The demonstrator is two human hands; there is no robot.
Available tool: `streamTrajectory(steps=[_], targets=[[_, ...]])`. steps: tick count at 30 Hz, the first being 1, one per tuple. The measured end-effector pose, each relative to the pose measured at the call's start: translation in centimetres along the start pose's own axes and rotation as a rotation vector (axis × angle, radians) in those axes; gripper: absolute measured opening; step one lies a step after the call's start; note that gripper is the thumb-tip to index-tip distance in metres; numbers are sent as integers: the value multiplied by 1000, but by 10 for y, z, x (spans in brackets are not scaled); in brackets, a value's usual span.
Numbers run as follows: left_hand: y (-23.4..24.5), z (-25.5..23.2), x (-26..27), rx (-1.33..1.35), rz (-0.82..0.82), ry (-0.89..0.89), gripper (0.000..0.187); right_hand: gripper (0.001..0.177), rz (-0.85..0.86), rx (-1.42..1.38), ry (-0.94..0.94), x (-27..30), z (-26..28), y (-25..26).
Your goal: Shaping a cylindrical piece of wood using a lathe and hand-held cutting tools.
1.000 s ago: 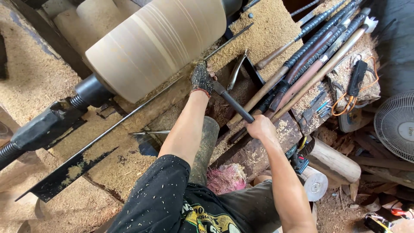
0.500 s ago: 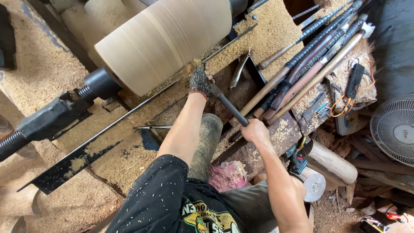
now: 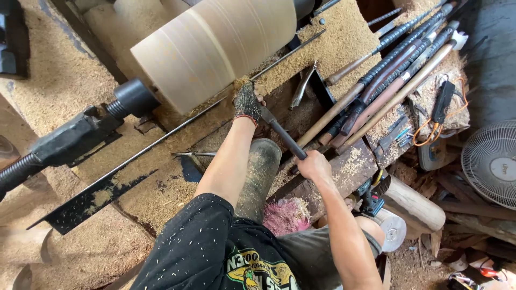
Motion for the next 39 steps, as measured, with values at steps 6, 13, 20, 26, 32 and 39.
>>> streamTrajectory(steps=[6, 13, 20, 26, 32, 39], targets=[[12, -4, 6, 24, 73, 65, 15, 41, 8, 33, -18, 5, 2, -12], [19, -15, 9, 56, 118, 79, 19, 38, -47, 43, 44, 23, 16, -19], [10, -31, 44, -22, -37, 59, 15, 41, 20, -9, -42, 23, 11, -39], [21, -30, 41, -21, 19, 27, 15, 40, -35, 44, 15, 34, 19, -44], [28, -35, 47, -6, -10, 26, 17, 38, -43, 52, 26, 33, 21, -52], [49, -38, 38, -44, -2, 27, 23, 38, -41, 57, 30, 31, 21, -66]])
Point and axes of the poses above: each hand's wrist, its own x-axis away from the middle knuckle, its own y-axis out of the back of the hand, z = x × y, the point moved 6 cm from there along -x, towards the middle knuckle, and after that the axes turned 15 degrees about z, right-handed, at the moved point
